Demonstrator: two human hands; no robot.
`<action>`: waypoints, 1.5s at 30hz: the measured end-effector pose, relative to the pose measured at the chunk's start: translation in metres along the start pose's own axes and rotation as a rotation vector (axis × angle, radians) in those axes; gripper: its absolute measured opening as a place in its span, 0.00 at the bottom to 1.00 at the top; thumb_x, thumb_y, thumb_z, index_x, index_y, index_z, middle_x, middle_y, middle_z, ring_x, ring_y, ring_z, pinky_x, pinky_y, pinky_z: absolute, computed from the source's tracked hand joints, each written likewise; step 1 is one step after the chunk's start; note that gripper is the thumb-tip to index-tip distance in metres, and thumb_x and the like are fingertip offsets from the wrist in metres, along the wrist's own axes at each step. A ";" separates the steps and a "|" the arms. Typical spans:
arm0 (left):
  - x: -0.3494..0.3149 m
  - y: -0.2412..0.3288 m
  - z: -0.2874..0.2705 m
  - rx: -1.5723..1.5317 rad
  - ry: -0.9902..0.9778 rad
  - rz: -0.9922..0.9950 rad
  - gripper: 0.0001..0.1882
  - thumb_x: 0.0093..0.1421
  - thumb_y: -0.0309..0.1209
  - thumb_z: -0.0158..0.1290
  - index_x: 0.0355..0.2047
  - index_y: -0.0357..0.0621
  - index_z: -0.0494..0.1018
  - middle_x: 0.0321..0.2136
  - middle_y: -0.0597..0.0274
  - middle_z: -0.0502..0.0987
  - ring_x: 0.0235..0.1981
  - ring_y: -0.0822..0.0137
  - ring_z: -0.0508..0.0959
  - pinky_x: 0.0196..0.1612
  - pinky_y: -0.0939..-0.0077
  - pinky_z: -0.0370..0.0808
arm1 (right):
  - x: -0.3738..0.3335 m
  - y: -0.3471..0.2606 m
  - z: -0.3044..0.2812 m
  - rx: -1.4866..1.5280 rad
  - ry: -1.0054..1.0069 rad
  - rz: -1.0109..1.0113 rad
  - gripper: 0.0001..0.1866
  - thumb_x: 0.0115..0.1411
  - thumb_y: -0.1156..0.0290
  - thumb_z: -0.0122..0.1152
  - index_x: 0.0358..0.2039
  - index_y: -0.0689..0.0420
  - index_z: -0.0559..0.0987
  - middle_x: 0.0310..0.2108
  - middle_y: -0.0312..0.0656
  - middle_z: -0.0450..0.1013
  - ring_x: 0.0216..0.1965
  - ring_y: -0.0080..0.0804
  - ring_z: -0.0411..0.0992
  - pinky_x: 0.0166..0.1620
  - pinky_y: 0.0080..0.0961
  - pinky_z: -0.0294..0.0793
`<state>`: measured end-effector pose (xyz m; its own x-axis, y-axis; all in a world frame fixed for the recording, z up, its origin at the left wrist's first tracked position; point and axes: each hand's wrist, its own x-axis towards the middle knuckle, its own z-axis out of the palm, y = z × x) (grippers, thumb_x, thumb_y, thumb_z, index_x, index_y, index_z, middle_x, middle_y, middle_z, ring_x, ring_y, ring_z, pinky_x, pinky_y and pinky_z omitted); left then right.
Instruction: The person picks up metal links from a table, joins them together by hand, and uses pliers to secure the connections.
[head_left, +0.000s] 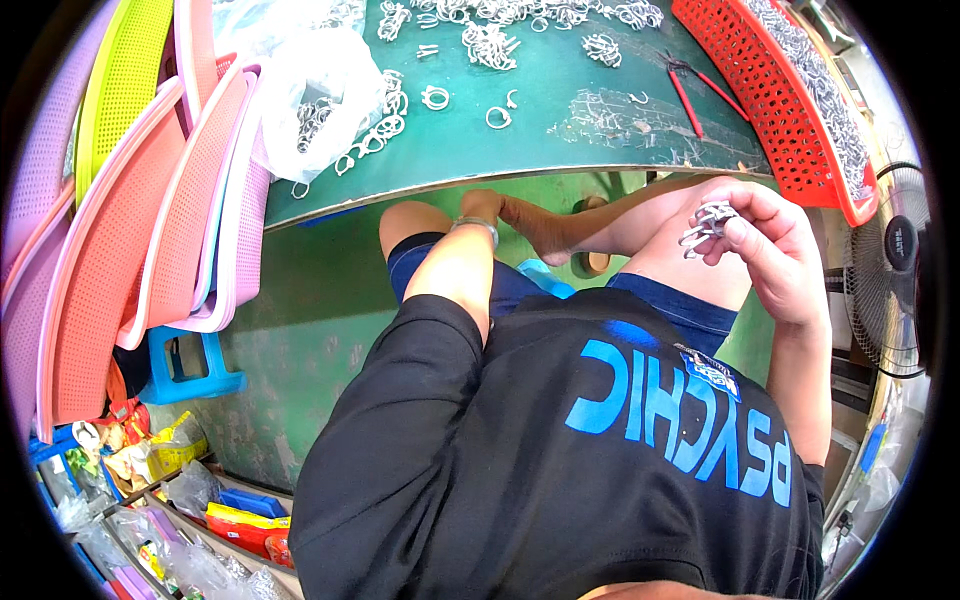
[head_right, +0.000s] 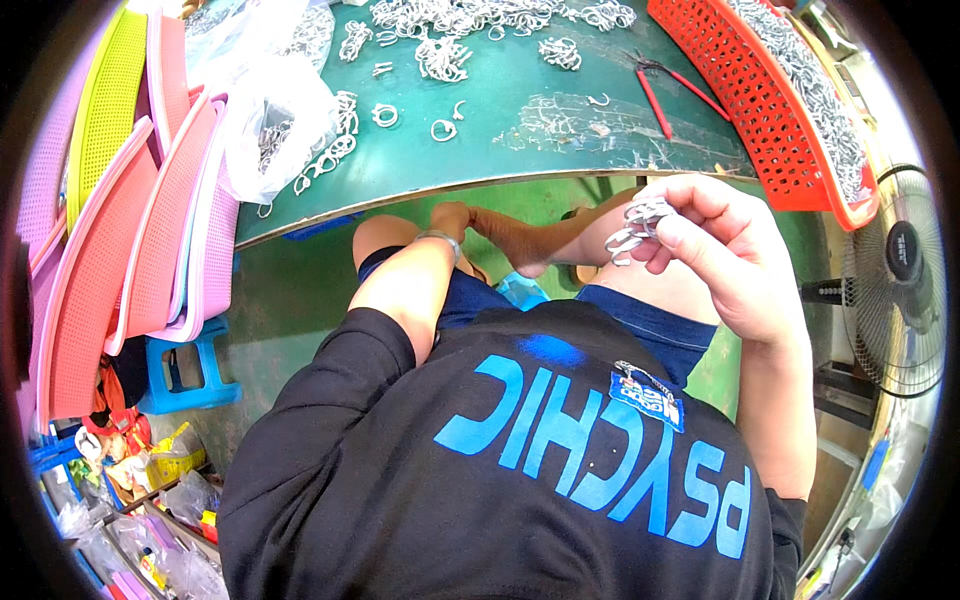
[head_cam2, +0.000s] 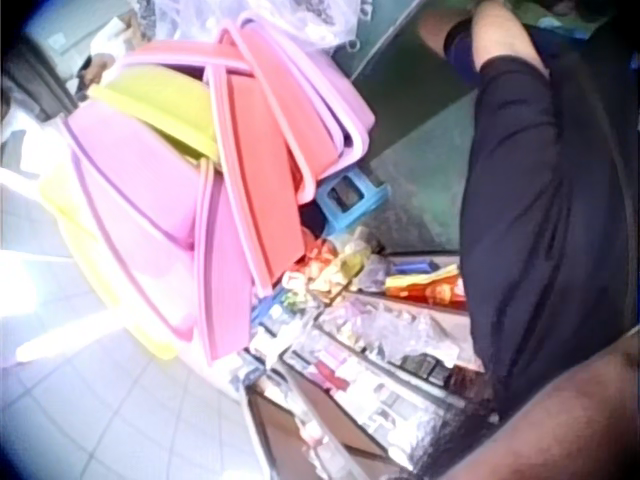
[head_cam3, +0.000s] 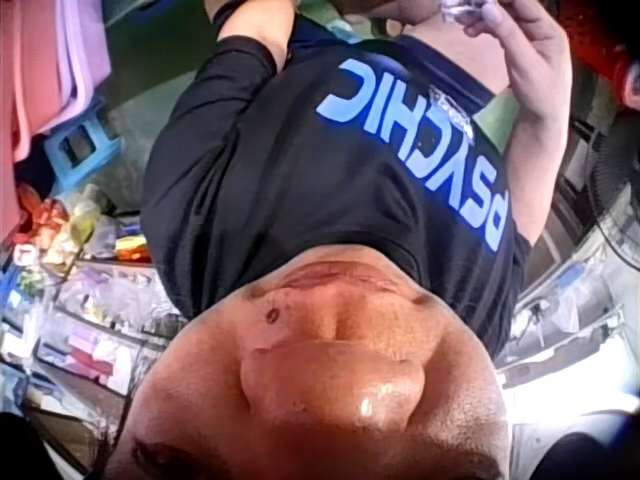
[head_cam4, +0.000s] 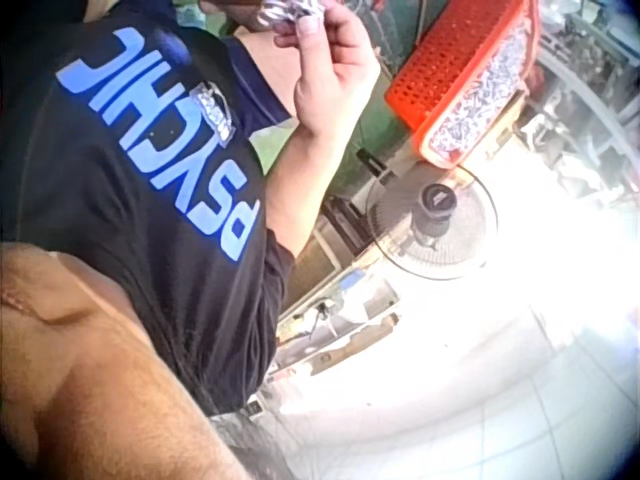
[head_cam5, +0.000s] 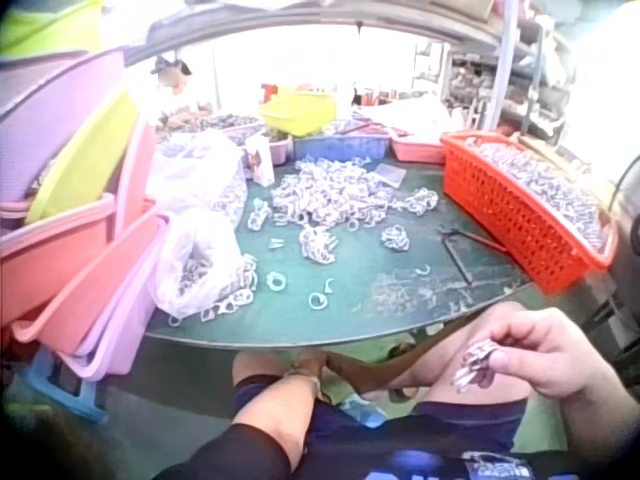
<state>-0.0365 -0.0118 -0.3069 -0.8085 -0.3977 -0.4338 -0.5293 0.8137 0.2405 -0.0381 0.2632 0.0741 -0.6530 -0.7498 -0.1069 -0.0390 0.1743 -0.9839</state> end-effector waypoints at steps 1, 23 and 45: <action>0.008 -0.005 0.008 -0.044 -0.024 -0.036 0.08 0.43 0.25 0.54 0.27 0.42 0.76 0.32 0.51 0.76 0.34 0.57 0.77 0.34 0.68 0.73 | 0.002 -0.001 0.000 -0.002 -0.009 -0.005 0.12 0.56 0.72 0.51 0.39 0.67 0.70 0.29 0.41 0.72 0.28 0.22 0.69 0.33 0.17 0.69; 0.005 0.026 -0.001 -1.066 0.323 -0.350 0.15 0.46 0.33 0.56 0.34 0.40 0.73 0.32 0.57 0.76 0.35 0.68 0.75 0.39 0.75 0.70 | 0.000 0.006 -0.004 0.036 0.042 0.018 0.11 0.56 0.73 0.50 0.37 0.66 0.71 0.29 0.41 0.72 0.29 0.23 0.70 0.32 0.18 0.69; -0.164 0.033 -0.124 -1.758 -0.725 0.027 0.08 0.55 0.31 0.48 0.30 0.37 0.69 0.22 0.64 0.69 0.21 0.74 0.68 0.21 0.84 0.65 | 0.072 0.069 -0.053 0.854 0.035 0.090 0.11 0.55 0.67 0.48 0.34 0.61 0.70 0.29 0.45 0.69 0.27 0.31 0.69 0.30 0.23 0.70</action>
<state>0.0465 0.0273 -0.1200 -0.8183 0.2154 -0.5330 -0.5237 -0.6616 0.5366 -0.1281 0.2547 0.0056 -0.6499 -0.7334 -0.1993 0.5874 -0.3184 -0.7440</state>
